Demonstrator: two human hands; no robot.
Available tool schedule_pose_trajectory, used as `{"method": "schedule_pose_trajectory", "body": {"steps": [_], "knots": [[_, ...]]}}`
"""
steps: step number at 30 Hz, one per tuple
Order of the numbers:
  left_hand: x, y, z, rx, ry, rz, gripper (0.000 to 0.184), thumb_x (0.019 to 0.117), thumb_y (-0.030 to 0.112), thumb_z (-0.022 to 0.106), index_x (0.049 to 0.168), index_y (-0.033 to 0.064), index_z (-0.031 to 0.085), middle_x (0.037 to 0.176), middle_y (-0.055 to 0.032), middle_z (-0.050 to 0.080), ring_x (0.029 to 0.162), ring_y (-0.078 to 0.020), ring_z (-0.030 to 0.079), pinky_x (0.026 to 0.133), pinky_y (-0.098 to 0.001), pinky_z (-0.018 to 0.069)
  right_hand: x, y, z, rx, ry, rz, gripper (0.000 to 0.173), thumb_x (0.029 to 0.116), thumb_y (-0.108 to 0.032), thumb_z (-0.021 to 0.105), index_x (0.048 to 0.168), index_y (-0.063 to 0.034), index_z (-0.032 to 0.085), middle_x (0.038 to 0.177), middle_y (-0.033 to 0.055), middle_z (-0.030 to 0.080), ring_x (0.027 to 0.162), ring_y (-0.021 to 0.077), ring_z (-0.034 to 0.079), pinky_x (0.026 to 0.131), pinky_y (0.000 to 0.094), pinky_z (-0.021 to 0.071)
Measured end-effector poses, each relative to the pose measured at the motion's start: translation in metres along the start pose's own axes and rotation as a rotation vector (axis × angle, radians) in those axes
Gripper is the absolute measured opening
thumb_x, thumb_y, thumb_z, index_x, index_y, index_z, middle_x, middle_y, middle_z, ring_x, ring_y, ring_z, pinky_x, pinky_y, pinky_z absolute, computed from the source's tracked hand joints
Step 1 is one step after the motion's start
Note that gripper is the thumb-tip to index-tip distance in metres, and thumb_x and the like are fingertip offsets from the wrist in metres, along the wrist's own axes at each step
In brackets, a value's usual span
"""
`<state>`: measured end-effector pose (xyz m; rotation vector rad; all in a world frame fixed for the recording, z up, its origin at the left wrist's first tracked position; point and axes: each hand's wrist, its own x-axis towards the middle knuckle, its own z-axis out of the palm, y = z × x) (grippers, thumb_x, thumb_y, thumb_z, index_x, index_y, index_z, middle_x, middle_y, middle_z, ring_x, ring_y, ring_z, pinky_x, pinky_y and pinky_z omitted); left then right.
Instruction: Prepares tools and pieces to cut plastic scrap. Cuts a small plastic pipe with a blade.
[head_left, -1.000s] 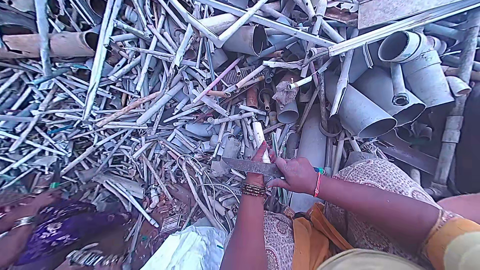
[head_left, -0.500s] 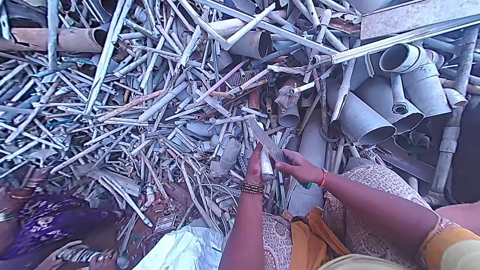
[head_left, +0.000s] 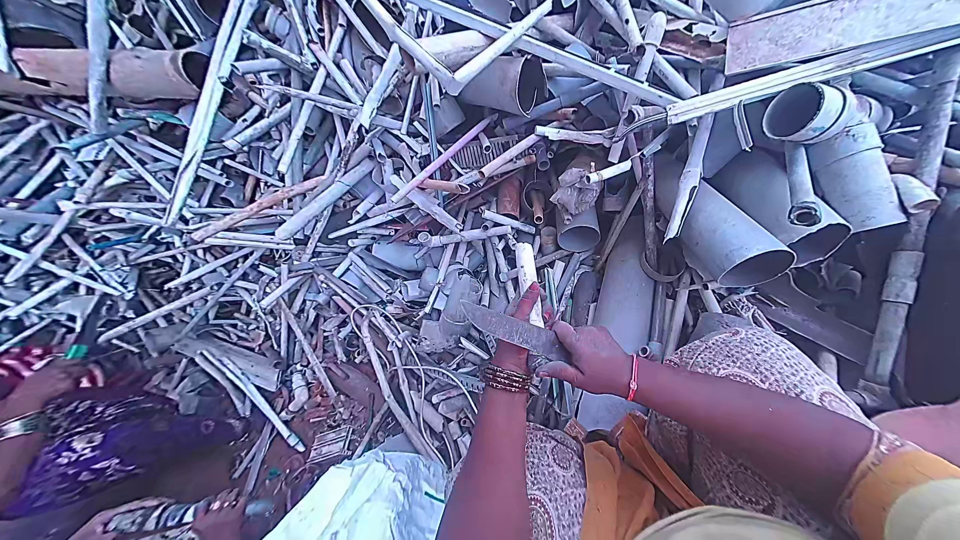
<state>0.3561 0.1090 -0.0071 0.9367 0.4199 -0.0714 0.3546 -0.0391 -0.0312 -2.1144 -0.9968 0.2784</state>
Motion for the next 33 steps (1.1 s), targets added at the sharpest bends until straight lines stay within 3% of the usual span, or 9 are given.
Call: {"method": "schedule_pose_trajectory", "body": {"steps": [6, 11, 13, 15, 17, 21, 25, 29, 33], "knots": [[-0.005, 0.005, 0.008, 0.143, 0.158, 0.009, 0.027, 0.1121, 0.015, 0.036, 0.091, 0.0063, 0.051, 0.056, 0.0035, 0.050, 0.046, -0.0020, 0.051, 0.047, -0.0140, 0.0475, 0.005, 0.003, -0.004, -0.172, 0.000, -0.136, 0.070, 0.0988, -0.065, 0.048, 0.102, 0.0033, 0.062, 0.072, 0.0171, 0.064, 0.069, 0.0383, 0.069, 0.060, 0.0528, 0.0513], [0.005, -0.004, 0.008, -0.030, 0.038, -0.016, 0.036, 0.1139, 0.023, 0.026, 0.092, 0.0070, 0.050, 0.056, 0.0033, 0.050, 0.045, -0.0032, 0.051, 0.046, -0.0153, 0.0463, 0.006, 0.008, -0.014, -0.176, 0.099, -0.284, 0.058, 0.0969, -0.057, 0.057, 0.092, 0.0002, 0.063, 0.065, 0.0144, 0.062, 0.061, 0.0335, 0.067, 0.054, 0.0492, 0.0490], [0.012, -0.006, 0.006, -0.160, -0.082, 0.002, 0.045, 0.1139, 0.029, 0.019, 0.091, 0.0081, 0.052, 0.056, 0.0031, 0.055, 0.047, -0.0038, 0.057, 0.048, -0.0162, 0.0505, 0.005, 0.005, -0.023, 0.197, 0.044, -0.129, 0.057, 0.0956, -0.052, 0.064, 0.104, 0.0043, 0.064, 0.076, 0.0105, 0.064, 0.070, 0.0202, 0.064, 0.065, 0.0391, 0.0498], [0.007, -0.001, 0.013, -0.176, -0.047, 0.036, 0.048, 0.1140, 0.034, 0.019, 0.093, 0.0084, 0.054, 0.059, 0.0012, 0.056, 0.047, -0.0046, 0.056, 0.047, -0.0169, 0.0500, 0.003, -0.002, -0.035, 0.671, 0.025, 0.118, 0.039, 0.1001, -0.034, 0.063, 0.117, 0.0002, 0.056, 0.083, -0.0011, 0.058, 0.065, 0.0018, 0.055, 0.062, 0.0191, 0.0484], [0.004, 0.002, 0.013, -0.221, -0.067, 0.007, 0.052, 0.1130, 0.040, 0.016, 0.095, 0.0084, 0.053, 0.057, 0.0015, 0.053, 0.043, -0.0049, 0.052, 0.041, -0.0166, 0.0458, -0.002, -0.014, -0.053, 0.982, 0.032, 0.390, 0.022, 0.1106, -0.027, 0.045, 0.119, -0.0069, 0.046, 0.077, -0.0034, 0.050, 0.059, 0.0046, 0.052, 0.058, 0.0202, 0.0497], [-0.018, 0.005, 0.017, -0.198, -0.123, 0.069, 0.057, 0.1115, 0.046, 0.010, 0.102, 0.0091, 0.052, 0.056, 0.0015, 0.054, 0.043, -0.0074, 0.054, 0.042, -0.0194, 0.0477, -0.025, -0.037, -0.079, 1.135, 0.137, 0.686, 0.019, 0.1134, -0.018, 0.037, 0.130, -0.0104, 0.042, 0.083, 0.0032, 0.057, 0.067, 0.0140, 0.064, 0.064, 0.0305, 0.0588], [-0.044, 0.012, 0.034, -0.199, -0.159, 0.130, 0.060, 0.1102, 0.050, 0.008, 0.111, 0.0096, 0.052, 0.056, 0.0027, 0.053, 0.044, -0.0082, 0.054, 0.043, -0.0213, 0.0491, -0.059, -0.037, -0.088, 0.615, 0.116, 0.301, 0.024, 0.1104, -0.017, 0.038, 0.122, -0.0006, 0.050, 0.084, -0.0006, 0.053, 0.071, 0.0061, 0.057, 0.070, 0.0236, 0.0519], [-0.080, 0.016, 0.065, -0.187, -0.111, 0.151, 0.061, 0.1118, 0.045, 0.011, 0.088, 0.0098, 0.055, 0.057, 0.0004, 0.056, 0.044, -0.0069, 0.055, 0.042, -0.0194, 0.0480, -0.081, -0.054, -0.085, 0.104, 0.217, 0.083, 0.052, 0.1040, -0.050, 0.047, 0.108, 0.0005, 0.060, 0.079, 0.0078, 0.061, 0.074, 0.0202, 0.062, 0.068, 0.0419, 0.0491], [-0.108, -0.004, 0.080, -0.202, -0.106, 0.252, 0.051, 0.1125, 0.033, 0.008, 0.114, 0.0077, 0.053, 0.072, 0.0000, 0.066, 0.062, -0.0070, 0.067, 0.060, -0.0221, 0.0589, -0.098, -0.061, -0.070, -0.040, 0.343, -0.122, 0.075, 0.0898, -0.070, 0.056, 0.100, 0.0042, 0.061, 0.071, 0.0103, 0.060, 0.063, 0.0235, 0.061, 0.056, 0.0426, 0.0478]]}}
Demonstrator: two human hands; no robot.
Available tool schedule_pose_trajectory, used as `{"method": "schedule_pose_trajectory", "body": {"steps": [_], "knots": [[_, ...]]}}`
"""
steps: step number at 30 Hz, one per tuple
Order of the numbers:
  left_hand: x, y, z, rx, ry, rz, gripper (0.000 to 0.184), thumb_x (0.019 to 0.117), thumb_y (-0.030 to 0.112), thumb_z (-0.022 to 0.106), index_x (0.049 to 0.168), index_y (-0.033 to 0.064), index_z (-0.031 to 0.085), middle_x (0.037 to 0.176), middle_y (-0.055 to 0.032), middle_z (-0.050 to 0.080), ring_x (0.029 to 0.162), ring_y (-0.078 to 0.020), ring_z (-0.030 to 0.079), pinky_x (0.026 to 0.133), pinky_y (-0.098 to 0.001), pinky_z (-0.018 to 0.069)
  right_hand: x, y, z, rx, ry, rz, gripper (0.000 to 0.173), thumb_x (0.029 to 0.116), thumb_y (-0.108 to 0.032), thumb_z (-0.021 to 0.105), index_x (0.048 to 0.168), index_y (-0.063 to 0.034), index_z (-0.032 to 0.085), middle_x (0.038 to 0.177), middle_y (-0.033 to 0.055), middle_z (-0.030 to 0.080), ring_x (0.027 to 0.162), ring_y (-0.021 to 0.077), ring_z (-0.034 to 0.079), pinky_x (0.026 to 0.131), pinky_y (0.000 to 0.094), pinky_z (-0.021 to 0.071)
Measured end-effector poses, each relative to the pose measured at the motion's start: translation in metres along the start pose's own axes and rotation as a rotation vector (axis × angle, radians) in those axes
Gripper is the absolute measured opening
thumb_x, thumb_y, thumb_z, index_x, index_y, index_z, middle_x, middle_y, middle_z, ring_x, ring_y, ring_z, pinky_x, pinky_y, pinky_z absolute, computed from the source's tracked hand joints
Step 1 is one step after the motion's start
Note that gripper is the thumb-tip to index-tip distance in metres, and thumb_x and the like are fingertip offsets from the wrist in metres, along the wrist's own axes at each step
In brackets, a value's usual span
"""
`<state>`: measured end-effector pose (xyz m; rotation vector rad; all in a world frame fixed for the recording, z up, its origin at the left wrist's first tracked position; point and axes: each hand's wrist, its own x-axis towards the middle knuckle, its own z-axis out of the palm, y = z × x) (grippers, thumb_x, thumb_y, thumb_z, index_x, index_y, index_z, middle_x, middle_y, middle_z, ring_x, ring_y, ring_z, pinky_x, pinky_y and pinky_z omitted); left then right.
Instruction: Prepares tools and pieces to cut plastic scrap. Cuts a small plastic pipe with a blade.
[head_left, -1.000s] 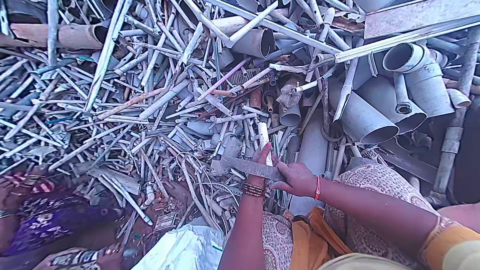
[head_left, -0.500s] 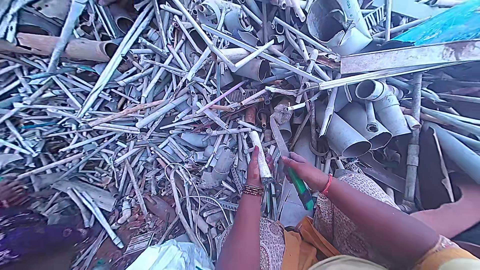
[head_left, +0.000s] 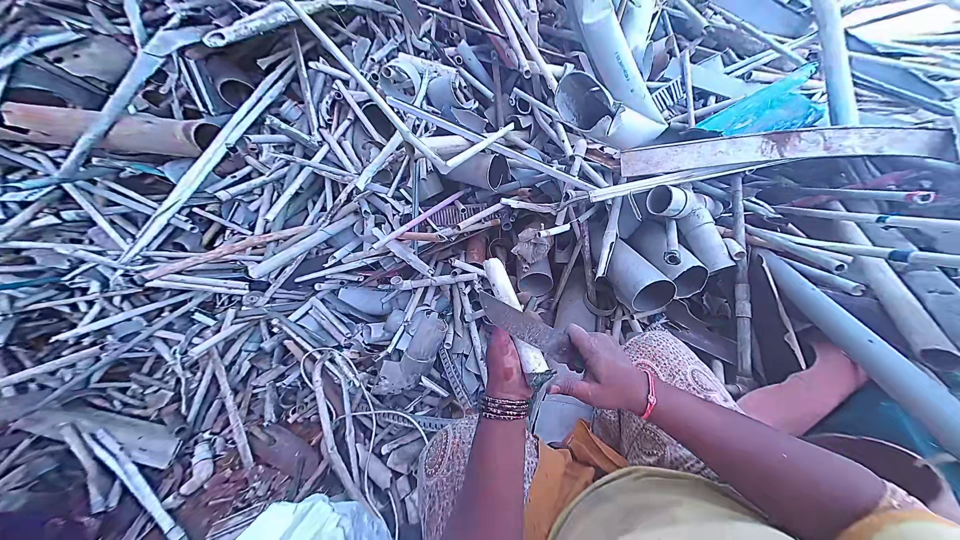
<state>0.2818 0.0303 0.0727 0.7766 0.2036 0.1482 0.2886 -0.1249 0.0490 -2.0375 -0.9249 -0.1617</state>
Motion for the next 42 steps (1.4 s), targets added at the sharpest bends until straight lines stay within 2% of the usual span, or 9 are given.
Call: {"method": "schedule_pose_trajectory", "body": {"steps": [14, 17, 19, 22, 25, 27, 30, 36, 42], "knots": [[-0.021, -0.048, -0.015, -0.071, 0.033, -0.136, 0.035, 0.1142, 0.025, 0.026, 0.096, 0.0061, 0.049, 0.055, 0.0028, 0.048, 0.043, -0.0045, 0.050, 0.045, -0.0164, 0.0473, -0.041, -0.012, -0.005, -0.222, -0.405, 0.220, 0.069, 0.1009, -0.061, 0.049, 0.106, 0.0063, 0.061, 0.079, 0.0196, 0.065, 0.079, 0.0387, 0.069, 0.068, 0.0553, 0.0520], [-0.015, -0.053, -0.014, -0.088, 0.066, -0.193, 0.035, 0.1141, 0.028, 0.028, 0.095, 0.0061, 0.048, 0.055, 0.0019, 0.048, 0.042, -0.0056, 0.050, 0.043, -0.0172, 0.0474, -0.039, 0.004, 0.002, 0.148, -0.426, 0.353, 0.053, 0.1017, -0.050, 0.057, 0.110, 0.0019, 0.063, 0.082, 0.0081, 0.060, 0.075, 0.0177, 0.059, 0.071, 0.0376, 0.0484], [-0.014, -0.053, -0.007, -0.046, 0.138, -0.167, 0.034, 0.1131, 0.030, 0.033, 0.095, 0.0078, 0.051, 0.058, 0.0014, 0.052, 0.046, -0.0063, 0.054, 0.046, -0.0189, 0.0502, -0.042, 0.009, 0.009, 0.574, -0.343, 0.459, 0.027, 0.1033, -0.032, 0.060, 0.105, -0.0046, 0.059, 0.070, -0.0065, 0.051, 0.056, 0.0004, 0.047, 0.056, 0.0188, 0.0420], [-0.020, -0.031, -0.001, 0.384, 0.174, -0.028, 0.019, 0.1095, 0.032, 0.048, 0.116, 0.0155, 0.054, 0.072, 0.0048, 0.056, 0.058, -0.0037, 0.056, 0.056, -0.0195, 0.0514, -0.043, 0.004, -0.005, 0.971, -0.287, 0.604, 0.009, 0.1006, -0.017, 0.057, 0.104, -0.0114, 0.050, 0.066, -0.0104, 0.050, 0.051, -0.0009, 0.047, 0.052, 0.0156, 0.0438], [-0.014, 0.007, -0.010, 1.216, 0.093, -0.061, 0.041, 0.1055, 0.023, 0.059, 0.134, -0.0036, 0.048, 0.085, -0.0128, 0.057, 0.067, -0.0189, 0.058, 0.065, -0.0329, 0.0528, -0.043, 0.006, -0.045, 0.740, -0.192, 0.687, 0.028, 0.0926, -0.006, 0.069, 0.112, -0.0059, 0.049, 0.072, -0.0003, 0.054, 0.051, 0.0044, 0.050, 0.050, 0.0181, 0.0472], [-0.020, 0.011, -0.004, 1.811, -0.044, -0.369, 0.052, 0.1044, 0.023, 0.061, 0.139, -0.0113, 0.044, 0.117, -0.0334, 0.063, 0.109, -0.0456, 0.065, 0.096, -0.0591, 0.0499, -0.055, 0.004, -0.063, 0.372, -0.240, 0.738, 0.041, 0.0903, -0.009, 0.078, 0.119, -0.0003, 0.050, 0.083, 0.0072, 0.057, 0.058, 0.0105, 0.053, 0.055, 0.0257, 0.0491], [-0.041, -0.036, -0.012, 2.239, -0.229, -0.693, 0.050, 0.0974, 0.015, 0.067, 0.137, -0.0093, 0.049, 0.128, -0.0317, 0.062, 0.122, -0.0475, 0.061, 0.099, -0.0634, 0.0483, -0.093, 0.002, -0.065, 0.031, -0.457, 0.737, 0.044, 0.0903, -0.018, 0.076, 0.124, 0.0010, 0.056, 0.099, 0.0137, 0.065, 0.087, 0.0221, 0.065, 0.080, 0.0423, 0.0532], [-0.060, -0.065, -0.034, 2.424, -0.551, -0.908, 0.038, 0.1016, 0.018, 0.060, 0.128, -0.0102, 0.059, 0.136, -0.0301, 0.059, 0.128, -0.0462, 0.057, 0.101, -0.0645, 0.0464, -0.133, -0.006, -0.023, -0.192, -0.692, 0.831, 0.049, 0.0928, -0.026, 0.072, 0.130, 0.0013, 0.054, 0.113, 0.0237, 0.066, 0.110, 0.0399, 0.065, 0.092, 0.0585, 0.0499], [-0.045, -0.002, -0.067, 2.027, -0.091, -0.519, 0.049, 0.0902, 0.011, 0.073, 0.132, -0.0083, 0.056, 0.124, -0.0309, 0.064, 0.118, -0.0458, 0.062, 0.100, -0.0641, 0.0470, -0.123, -0.004, -0.014, -0.256, -0.861, 0.708, 0.047, 0.0912, -0.023, 0.075, 0.127, 0.0011, 0.056, 0.115, 0.0253, 0.065, 0.111, 0.0436, 0.064, 0.088, 0.0629, 0.0500]]}}
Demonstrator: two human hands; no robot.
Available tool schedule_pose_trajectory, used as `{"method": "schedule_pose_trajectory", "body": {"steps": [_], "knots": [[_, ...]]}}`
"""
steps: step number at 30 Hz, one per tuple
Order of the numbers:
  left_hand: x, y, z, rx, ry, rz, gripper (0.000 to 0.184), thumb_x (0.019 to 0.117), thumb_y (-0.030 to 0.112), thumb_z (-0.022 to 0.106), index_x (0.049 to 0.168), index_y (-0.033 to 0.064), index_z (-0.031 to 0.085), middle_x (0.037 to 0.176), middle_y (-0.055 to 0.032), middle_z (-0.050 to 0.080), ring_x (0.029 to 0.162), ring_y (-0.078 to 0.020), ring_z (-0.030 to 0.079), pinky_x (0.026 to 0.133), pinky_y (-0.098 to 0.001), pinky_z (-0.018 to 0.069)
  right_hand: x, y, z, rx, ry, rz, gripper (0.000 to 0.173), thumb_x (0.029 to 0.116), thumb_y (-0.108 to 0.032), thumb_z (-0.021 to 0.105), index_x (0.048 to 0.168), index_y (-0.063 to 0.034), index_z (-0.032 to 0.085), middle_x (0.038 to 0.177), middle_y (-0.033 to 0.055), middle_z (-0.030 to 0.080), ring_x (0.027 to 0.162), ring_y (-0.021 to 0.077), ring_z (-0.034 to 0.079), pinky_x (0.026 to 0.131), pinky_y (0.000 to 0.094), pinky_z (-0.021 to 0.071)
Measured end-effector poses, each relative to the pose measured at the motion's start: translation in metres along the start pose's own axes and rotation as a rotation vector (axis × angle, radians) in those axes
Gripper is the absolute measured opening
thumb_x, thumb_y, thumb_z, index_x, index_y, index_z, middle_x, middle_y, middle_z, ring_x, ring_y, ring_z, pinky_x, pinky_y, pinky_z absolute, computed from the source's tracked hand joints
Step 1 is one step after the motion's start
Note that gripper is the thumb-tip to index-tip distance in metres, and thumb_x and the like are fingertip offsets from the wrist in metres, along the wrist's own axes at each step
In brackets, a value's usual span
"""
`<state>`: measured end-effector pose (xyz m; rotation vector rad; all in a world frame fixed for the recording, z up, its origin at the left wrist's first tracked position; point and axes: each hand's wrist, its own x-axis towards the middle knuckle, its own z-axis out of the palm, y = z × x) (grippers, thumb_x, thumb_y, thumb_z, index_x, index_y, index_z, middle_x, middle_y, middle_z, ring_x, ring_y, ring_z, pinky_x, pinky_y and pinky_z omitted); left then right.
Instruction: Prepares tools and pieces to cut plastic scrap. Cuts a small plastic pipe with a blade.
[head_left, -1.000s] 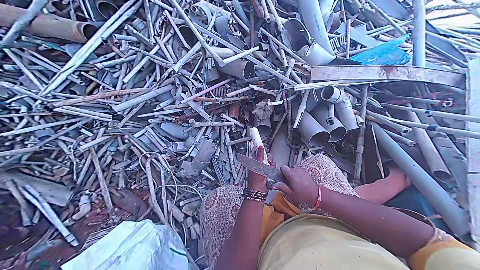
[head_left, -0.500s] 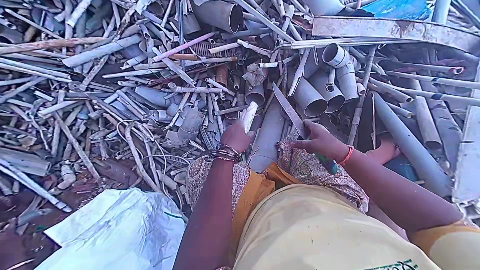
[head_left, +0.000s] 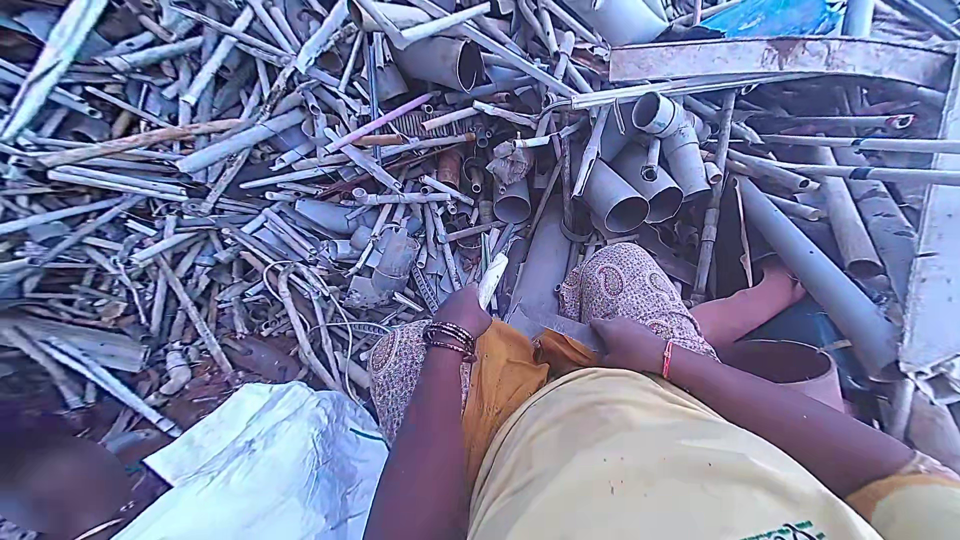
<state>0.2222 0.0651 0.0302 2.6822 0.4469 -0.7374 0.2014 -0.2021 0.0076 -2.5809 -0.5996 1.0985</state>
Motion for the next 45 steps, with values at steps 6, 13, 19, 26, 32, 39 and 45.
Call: {"method": "schedule_pose_trajectory", "body": {"steps": [6, 13, 19, 26, 32, 39, 45], "knots": [[-0.108, -0.074, -0.069, -0.677, 0.724, -0.061, 0.054, 0.0848, -0.003, 0.075, 0.132, -0.0025, 0.049, 0.099, -0.0153, 0.065, 0.075, -0.0184, 0.061, 0.071, -0.0411, 0.0534, -0.017, 0.039, -0.024, 0.490, 0.493, -0.155, 0.038, 0.0857, -0.009, 0.073, 0.120, 0.0044, 0.062, 0.100, 0.0152, 0.068, 0.090, 0.0215, 0.066, 0.085, 0.0418, 0.0537], [-0.174, -0.238, -0.045, -0.739, 0.787, -0.119, 0.053, 0.0849, 0.009, 0.076, 0.129, -0.0048, 0.050, 0.088, -0.0008, 0.068, 0.061, -0.0034, 0.063, 0.057, -0.0234, 0.0567, -0.122, 0.105, -0.078, 0.777, 1.111, 0.054, 0.036, 0.0804, 0.003, 0.070, 0.113, -0.0027, 0.055, 0.079, 0.0013, 0.060, 0.059, 0.0064, 0.056, 0.056, 0.0263, 0.0512], [-0.105, -0.177, 0.001, -0.270, 0.393, -0.387, 0.071, 0.0859, 0.002, 0.079, 0.146, -0.0082, 0.042, 0.124, -0.0342, 0.062, 0.103, -0.0463, 0.068, 0.089, -0.0607, 0.0542, -0.092, 0.153, -0.062, 0.194, 0.549, 0.466, 0.043, 0.0904, -0.016, 0.077, 0.121, 0.0061, 0.058, 0.112, 0.0308, 0.064, 0.108, 0.0467, 0.062, 0.091, 0.0660, 0.0454], [-0.098, -0.014, -0.076, -0.884, 0.851, 0.294, 0.033, 0.0965, 0.019, 0.069, 0.121, 0.0058, 0.052, 0.082, 0.0021, 0.057, 0.059, -0.0037, 0.057, 0.054, -0.0208, 0.0533, -0.052, 0.081, -0.101, 0.605, 0.865, 0.105, 0.043, 0.0925, -0.013, 0.078, 0.121, 0.0037, 0.050, 0.089, 0.0163, 0.059, 0.071, 0.0234, 0.061, 0.067, 0.0406, 0.0545], [-0.012, 0.082, -0.052, -2.061, 0.291, 0.328, 0.026, 0.1108, 0.037, 0.042, 0.095, 0.0182, 0.051, 0.065, 0.0055, 0.052, 0.049, -0.0027, 0.053, 0.046, -0.0170, 0.0491, 0.033, -0.032, -0.121, 1.518, 0.679, -0.353, 0.014, 0.1036, -0.014, 0.061, 0.110, -0.0132, 0.049, 0.070, -0.0026, 0.051, 0.049, 0.0050, 0.048, 0.047, 0.0200, 0.0474], [0.032, 0.041, 0.018, -2.108, 0.259, -0.226, 0.028, 0.1121, 0.029, 0.033, 0.106, 0.0074, 0.049, 0.073, -0.0064, 0.053, 0.052, -0.0132, 0.053, 0.045, -0.0258, 0.0474, 0.089, -0.041, -0.046, 1.195, 0.384, -0.284, 0.039, 0.0990, -0.009, 0.059, 0.132, 0.0028, 0.043, 0.082, 0.0022, 0.055, 0.059, 0.0073, 0.055, 0.056, 0.0235, 0.0502], [0.027, 0.030, 0.016, -2.042, 0.077, -0.128, 0.044, 0.1121, 0.044, 0.028, 0.109, 0.0079, 0.053, 0.070, -0.0042, 0.058, 0.049, -0.0104, 0.055, 0.043, -0.0223, 0.0476, 0.094, -0.042, -0.028, 0.866, 0.299, -0.518, 0.063, 0.0911, -0.027, 0.074, 0.136, 0.0093, 0.046, 0.113, 0.0105, 0.064, 0.094, 0.0032, 0.064, 0.084, 0.0201, 0.0536]]}}
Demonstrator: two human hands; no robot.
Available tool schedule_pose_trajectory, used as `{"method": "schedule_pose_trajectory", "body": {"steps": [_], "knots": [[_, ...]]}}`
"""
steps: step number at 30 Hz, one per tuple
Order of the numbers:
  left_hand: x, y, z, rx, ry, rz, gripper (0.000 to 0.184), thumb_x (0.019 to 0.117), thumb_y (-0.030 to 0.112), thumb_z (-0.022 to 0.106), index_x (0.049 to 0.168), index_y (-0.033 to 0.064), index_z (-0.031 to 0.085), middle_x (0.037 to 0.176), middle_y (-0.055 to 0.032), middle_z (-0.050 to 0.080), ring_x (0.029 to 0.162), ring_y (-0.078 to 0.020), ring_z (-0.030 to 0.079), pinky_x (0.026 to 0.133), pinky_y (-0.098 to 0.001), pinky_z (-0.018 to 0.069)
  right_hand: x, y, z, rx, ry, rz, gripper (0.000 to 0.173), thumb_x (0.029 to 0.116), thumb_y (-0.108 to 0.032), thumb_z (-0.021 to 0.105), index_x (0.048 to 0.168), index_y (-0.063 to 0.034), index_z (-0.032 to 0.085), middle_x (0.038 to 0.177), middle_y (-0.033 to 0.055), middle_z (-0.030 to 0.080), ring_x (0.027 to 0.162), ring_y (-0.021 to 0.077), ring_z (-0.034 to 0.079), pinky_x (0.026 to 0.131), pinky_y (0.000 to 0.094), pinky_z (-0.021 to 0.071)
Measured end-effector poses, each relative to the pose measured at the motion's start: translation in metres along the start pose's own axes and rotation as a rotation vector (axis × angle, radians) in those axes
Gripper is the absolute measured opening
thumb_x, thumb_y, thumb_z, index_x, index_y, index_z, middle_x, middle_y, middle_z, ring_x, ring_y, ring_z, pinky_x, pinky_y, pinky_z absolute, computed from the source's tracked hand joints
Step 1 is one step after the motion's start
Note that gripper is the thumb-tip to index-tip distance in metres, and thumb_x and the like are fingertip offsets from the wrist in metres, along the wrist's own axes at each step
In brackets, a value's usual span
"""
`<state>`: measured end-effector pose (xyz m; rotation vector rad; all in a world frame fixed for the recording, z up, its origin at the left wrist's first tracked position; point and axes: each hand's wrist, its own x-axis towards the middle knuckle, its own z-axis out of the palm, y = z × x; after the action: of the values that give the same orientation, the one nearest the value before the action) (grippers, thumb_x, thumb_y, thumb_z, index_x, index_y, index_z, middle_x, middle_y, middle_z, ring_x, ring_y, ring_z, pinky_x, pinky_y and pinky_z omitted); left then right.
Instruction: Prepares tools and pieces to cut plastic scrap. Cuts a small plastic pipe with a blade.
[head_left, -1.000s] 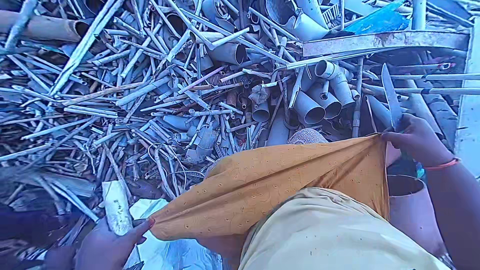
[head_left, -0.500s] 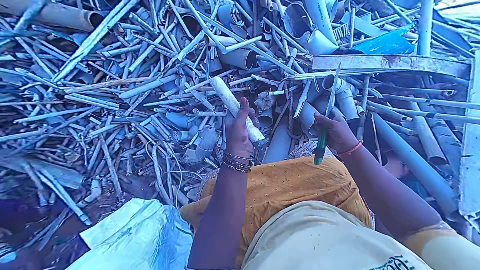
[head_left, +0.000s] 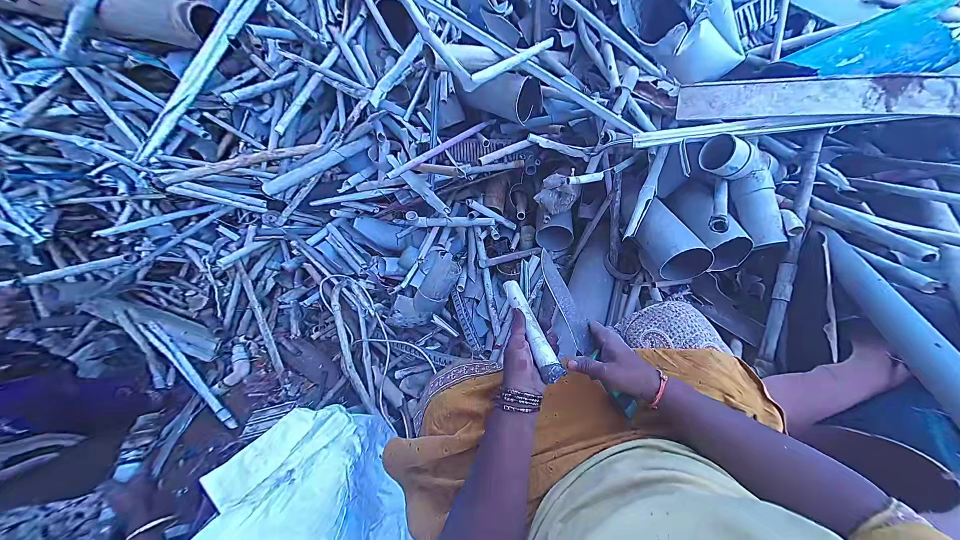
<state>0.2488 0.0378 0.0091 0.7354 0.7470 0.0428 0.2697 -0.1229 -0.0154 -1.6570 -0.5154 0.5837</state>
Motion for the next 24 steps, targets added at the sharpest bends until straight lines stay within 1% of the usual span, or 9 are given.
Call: {"method": "schedule_pose_trajectory", "body": {"steps": [1, 2, 4, 6, 10, 15, 18, 21, 24], "knots": [[-0.002, 0.000, 0.000, -0.016, -0.025, 0.002, 0.045, 0.1123, 0.043, 0.026, 0.108, 0.0083, 0.054, 0.072, -0.0040, 0.060, 0.051, -0.0100, 0.057, 0.044, -0.0224, 0.0485, 0.000, 0.000, 0.000, -0.098, -0.014, -0.079, 0.068, 0.0890, -0.037, 0.076, 0.132, 0.0095, 0.051, 0.111, 0.0109, 0.067, 0.097, 0.0046, 0.065, 0.087, 0.0228, 0.0542], [-0.004, -0.001, 0.001, -0.044, -0.058, 0.028, 0.045, 0.1129, 0.040, 0.024, 0.106, 0.0088, 0.055, 0.074, -0.0038, 0.062, 0.055, -0.0096, 0.061, 0.047, -0.0229, 0.0512, -0.001, -0.003, -0.001, -0.225, -0.017, -0.143, 0.070, 0.0879, -0.049, 0.075, 0.125, 0.0080, 0.057, 0.103, 0.0111, 0.069, 0.094, 0.0086, 0.066, 0.085, 0.0283, 0.0543], [-0.003, -0.002, -0.002, -0.099, -0.153, 0.124, 0.043, 0.1130, 0.030, 0.015, 0.110, 0.0093, 0.053, 0.085, -0.0043, 0.067, 0.073, -0.0109, 0.068, 0.062, -0.0263, 0.0583, 0.001, -0.012, -0.004, -0.463, -0.015, -0.219, 0.074, 0.0874, -0.066, 0.066, 0.109, 0.0044, 0.061, 0.080, 0.0108, 0.065, 0.075, 0.0207, 0.064, 0.067, 0.0417, 0.0517], [0.001, -0.003, -0.005, -0.167, -0.217, 0.158, 0.045, 0.1122, 0.027, 0.011, 0.116, 0.0066, 0.051, 0.089, -0.0063, 0.069, 0.076, -0.0127, 0.070, 0.066, -0.0270, 0.0603, 0.001, -0.016, -0.004, -0.617, -0.021, -0.253, 0.079, 0.0882, -0.074, 0.056, 0.101, 0.0032, 0.062, 0.070, 0.0116, 0.060, 0.066, 0.0279, 0.063, 0.059, 0.0481, 0.0492], [0.011, -0.007, -0.011, -0.229, -0.333, 0.085, 0.050, 0.1126, 0.036, 0.012, 0.125, 0.0040, 0.049, 0.080, -0.0056, 0.066, 0.065, -0.0123, 0.067, 0.062, -0.0241, 0.0593, 0.001, -0.005, 0.005, -0.704, 0.033, -0.292, 0.087, 0.0856, -0.082, 0.047, 0.097, 0.0030, 0.063, 0.065, 0.0123, 0.060, 0.061, 0.0311, 0.064, 0.053, 0.0495, 0.0487], [0.019, -0.006, -0.006, -0.164, -0.485, 0.020, 0.058, 0.1103, 0.046, 0.006, 0.117, 0.0079, 0.050, 0.060, 0.0027, 0.056, 0.049, -0.0061, 0.056, 0.051, -0.0181, 0.0510, -0.003, -0.009, 0.022, -0.819, 0.151, -0.349, 0.079, 0.0932, -0.075, 0.043, 0.098, 0.0017, 0.063, 0.066, 0.0127, 0.063, 0.059, 0.0320, 0.068, 0.049, 0.0481, 0.0505], [0.026, 0.000, -0.004, -0.067, -0.458, 0.064, 0.055, 0.1113, 0.043, 0.007, 0.115, 0.0079, 0.050, 0.057, 0.0032, 0.055, 0.046, -0.0044, 0.055, 0.048, -0.0164, 0.0506, 0.001, -0.027, 0.019, -0.881, 0.032, -0.192, 0.076, 0.0973, -0.070, 0.044, 0.108, 0.0025, 0.062, 0.074, 0.0157, 0.066, 0.068, 0.0361, 0.070, 0.057, 0.0505, 0.0527], [0.034, 0.011, 0.010, 0.114, -0.297, 0.204, 0.046, 0.1134, 0.038, 0.022, 0.115, 0.0073, 0.055, 0.059, 0.0037, 0.053, 0.047, -0.0036, 0.053, 0.049, -0.0163, 0.0490, 0.026, -0.048, 0.002, -0.816, -0.191, -0.006, 0.075, 0.1004, -0.066, 0.046, 0.122, 0.0048, 0.057, 0.091, 0.0220, 0.067, 0.090, 0.0418, 0.069, 0.077, 0.0577, 0.0511], [0.047, 0.031, 0.023, 0.202, -0.207, 0.323, 0.042, 0.1121, 0.043, 0.029, 0.116, 0.0115, 0.056, 0.062, 0.0046, 0.052, 0.048, -0.0033, 0.051, 0.049, -0.0174, 0.0491, 0.058, -0.059, -0.007, -0.789, -0.239, 0.022, 0.072, 0.1016, -0.064, 0.048, 0.125, 0.0039, 0.057, 0.100, 0.0227, 0.067, 0.098, 0.0406, 0.067, 0.084, 0.0579, 0.0496]]}}
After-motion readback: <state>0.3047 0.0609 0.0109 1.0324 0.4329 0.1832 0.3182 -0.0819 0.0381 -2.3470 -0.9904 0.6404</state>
